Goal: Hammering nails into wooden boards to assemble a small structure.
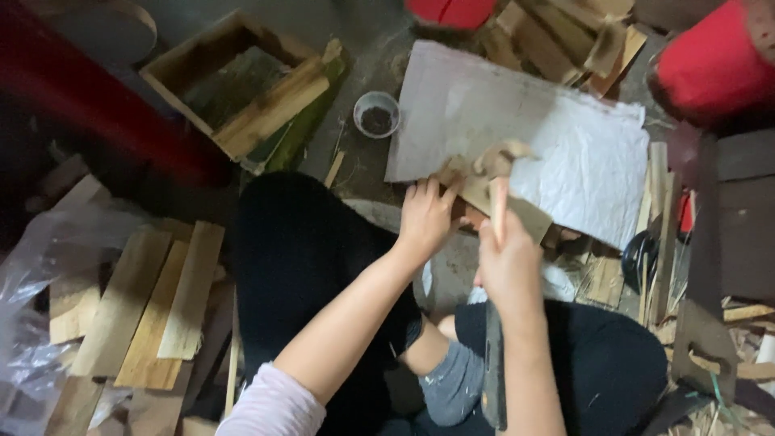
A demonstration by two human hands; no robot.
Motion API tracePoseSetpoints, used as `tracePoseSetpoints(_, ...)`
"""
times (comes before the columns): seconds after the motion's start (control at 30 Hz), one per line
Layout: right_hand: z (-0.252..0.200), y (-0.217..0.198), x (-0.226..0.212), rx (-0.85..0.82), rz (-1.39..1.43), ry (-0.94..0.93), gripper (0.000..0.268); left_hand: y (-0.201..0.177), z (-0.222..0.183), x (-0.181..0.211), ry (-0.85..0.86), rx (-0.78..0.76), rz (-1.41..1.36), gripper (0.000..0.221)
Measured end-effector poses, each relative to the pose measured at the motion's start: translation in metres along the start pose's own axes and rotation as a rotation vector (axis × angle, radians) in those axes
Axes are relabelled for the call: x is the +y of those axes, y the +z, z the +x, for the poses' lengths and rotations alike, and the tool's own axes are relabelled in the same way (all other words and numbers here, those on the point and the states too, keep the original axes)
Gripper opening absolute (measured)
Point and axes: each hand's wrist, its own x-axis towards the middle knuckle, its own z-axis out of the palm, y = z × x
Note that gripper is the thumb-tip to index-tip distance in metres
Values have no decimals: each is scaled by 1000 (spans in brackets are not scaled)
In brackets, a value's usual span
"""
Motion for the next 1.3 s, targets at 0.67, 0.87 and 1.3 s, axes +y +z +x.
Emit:
tracePoseSetpoints(0.67,6,-7,103,46,583,-176,26,5,5,1,-4,25,17,79)
tracePoseSetpoints(0.87,9,5,178,-223,998,-93,34,-27,2,-1,3,-7,-33,72)
tracePoseSetpoints(1.3,40,-6,242,-16,1235,-246,41,0,147,-152,-45,-88,277,20)
